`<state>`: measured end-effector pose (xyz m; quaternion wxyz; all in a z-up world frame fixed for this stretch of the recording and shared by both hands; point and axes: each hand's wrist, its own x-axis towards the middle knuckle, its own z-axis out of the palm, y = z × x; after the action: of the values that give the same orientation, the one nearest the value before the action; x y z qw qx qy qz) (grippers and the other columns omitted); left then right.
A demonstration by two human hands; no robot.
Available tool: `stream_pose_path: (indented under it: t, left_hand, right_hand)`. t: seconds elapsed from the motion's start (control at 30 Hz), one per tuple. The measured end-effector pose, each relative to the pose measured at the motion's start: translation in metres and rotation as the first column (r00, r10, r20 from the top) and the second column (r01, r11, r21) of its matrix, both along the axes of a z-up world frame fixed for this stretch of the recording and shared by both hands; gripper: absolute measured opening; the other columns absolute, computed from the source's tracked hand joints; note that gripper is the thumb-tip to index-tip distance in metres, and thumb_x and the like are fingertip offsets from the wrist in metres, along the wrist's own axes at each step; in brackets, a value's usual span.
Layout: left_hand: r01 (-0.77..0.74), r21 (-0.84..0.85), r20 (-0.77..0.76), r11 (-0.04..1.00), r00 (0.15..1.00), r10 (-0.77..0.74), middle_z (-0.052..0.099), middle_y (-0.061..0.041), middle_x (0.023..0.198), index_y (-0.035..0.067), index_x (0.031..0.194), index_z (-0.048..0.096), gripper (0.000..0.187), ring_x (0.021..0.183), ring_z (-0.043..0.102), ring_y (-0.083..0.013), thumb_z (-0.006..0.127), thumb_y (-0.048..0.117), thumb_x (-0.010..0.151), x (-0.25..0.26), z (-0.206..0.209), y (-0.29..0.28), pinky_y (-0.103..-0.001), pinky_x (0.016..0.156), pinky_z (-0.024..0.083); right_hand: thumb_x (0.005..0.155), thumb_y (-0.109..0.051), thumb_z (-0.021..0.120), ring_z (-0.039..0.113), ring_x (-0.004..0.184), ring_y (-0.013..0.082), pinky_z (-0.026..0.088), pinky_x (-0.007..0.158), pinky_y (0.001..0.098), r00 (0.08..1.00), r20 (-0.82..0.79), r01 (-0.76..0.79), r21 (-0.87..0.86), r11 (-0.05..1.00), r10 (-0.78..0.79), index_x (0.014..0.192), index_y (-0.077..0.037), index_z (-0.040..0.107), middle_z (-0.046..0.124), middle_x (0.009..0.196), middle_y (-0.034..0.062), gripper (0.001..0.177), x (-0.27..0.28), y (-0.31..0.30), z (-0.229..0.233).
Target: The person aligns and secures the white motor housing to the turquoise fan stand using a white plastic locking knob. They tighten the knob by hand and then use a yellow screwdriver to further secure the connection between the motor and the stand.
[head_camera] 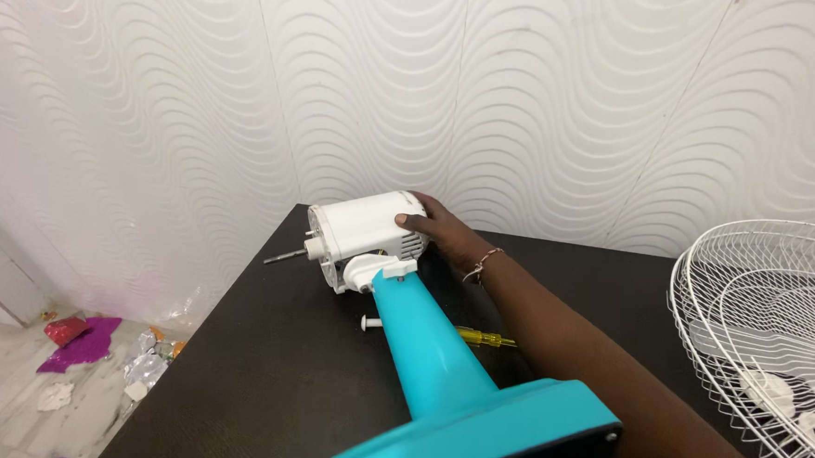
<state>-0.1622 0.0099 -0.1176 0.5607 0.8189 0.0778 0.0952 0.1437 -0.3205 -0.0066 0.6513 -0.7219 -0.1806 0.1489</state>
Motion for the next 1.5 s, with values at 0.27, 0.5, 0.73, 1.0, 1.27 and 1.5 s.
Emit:
stream_pose_path:
  t: [0.27,0.5,0.73,1.0,1.27,1.5]
  left_hand:
    - [-0.117,0.014,0.087,0.993,0.989,0.116,0.064,-0.023,0.138,-0.004,0.15,0.049,0.066,0.133,0.062,-0.0326,0.066,0.013,0.089,-0.023,-0.007,0.016,-0.047,0.108,0.045]
    - [-0.195,0.025,0.191,0.98,0.964,0.187,0.064,-0.025,0.139,-0.007,0.152,0.047,0.069,0.133,0.062,-0.0332,0.066,0.004,0.086,-0.028,0.003,0.04,-0.047,0.106,0.046]
    - [-0.255,0.03,0.318,0.966,0.919,0.233,0.063,-0.028,0.139,-0.009,0.153,0.045,0.074,0.132,0.062,-0.0337,0.067,-0.005,0.083,-0.048,0.006,0.065,-0.047,0.105,0.047]
    - [-0.238,-0.252,0.246,0.938,0.922,0.3,0.063,-0.03,0.142,-0.008,0.161,0.042,0.079,0.128,0.064,-0.0371,0.064,-0.012,0.086,-0.027,0.031,0.062,-0.05,0.103,0.052]
    - [-0.211,-0.274,0.155,0.938,0.953,0.259,0.063,-0.022,0.141,0.001,0.154,0.046,0.064,0.132,0.06,-0.0353,0.061,-0.002,0.092,0.029,0.111,0.02,-0.046,0.108,0.048]
    - [-0.435,0.045,0.304,0.899,0.864,0.402,0.057,-0.026,0.144,-0.001,0.148,0.051,0.047,0.139,0.054,-0.0342,0.058,0.008,0.102,0.009,0.148,-0.048,-0.047,0.116,0.041]
  right_hand:
    - [0.078,-0.039,0.082,0.04,0.145,0.0412,0.03,0.122,0.0485,0.996,-0.068,-0.05,0.079,0.996,0.055,0.158,0.003,0.02,0.042,0.148,0.0328,0.11,0.002,-0.015,-0.007]
    - [0.072,-0.05,0.077,0.033,0.146,0.0384,0.023,0.119,0.0503,0.994,-0.05,-0.093,0.055,0.994,0.096,0.164,-0.004,0.024,0.041,0.155,0.024,0.115,-0.001,-0.01,0.001]
    - [0.069,-0.047,0.084,0.051,0.135,0.0398,0.045,0.112,0.0484,0.997,-0.013,0.077,-0.047,0.996,-0.078,0.153,0.001,0.025,0.051,0.14,0.0307,0.112,-0.001,-0.024,-0.004]
    - [0.07,-0.043,0.084,0.059,0.127,0.0335,0.052,0.102,0.0428,0.968,0.092,0.235,0.004,0.972,-0.234,0.152,-0.008,0.031,0.056,0.136,0.0248,0.104,-0.031,-0.064,-0.002]
    - [0.071,-0.048,0.084,0.07,0.113,0.03,0.061,0.091,0.0398,0.889,0.162,0.45,-0.127,0.884,-0.429,0.145,-0.003,0.045,0.064,0.128,0.0241,0.095,-0.081,-0.105,0.015]
    - [0.07,-0.051,0.083,0.075,0.103,0.0287,0.065,0.082,0.0379,0.814,0.16,0.579,-0.155,0.8,-0.558,0.14,0.0,0.045,0.065,0.123,0.0247,0.095,-0.122,-0.12,0.019]
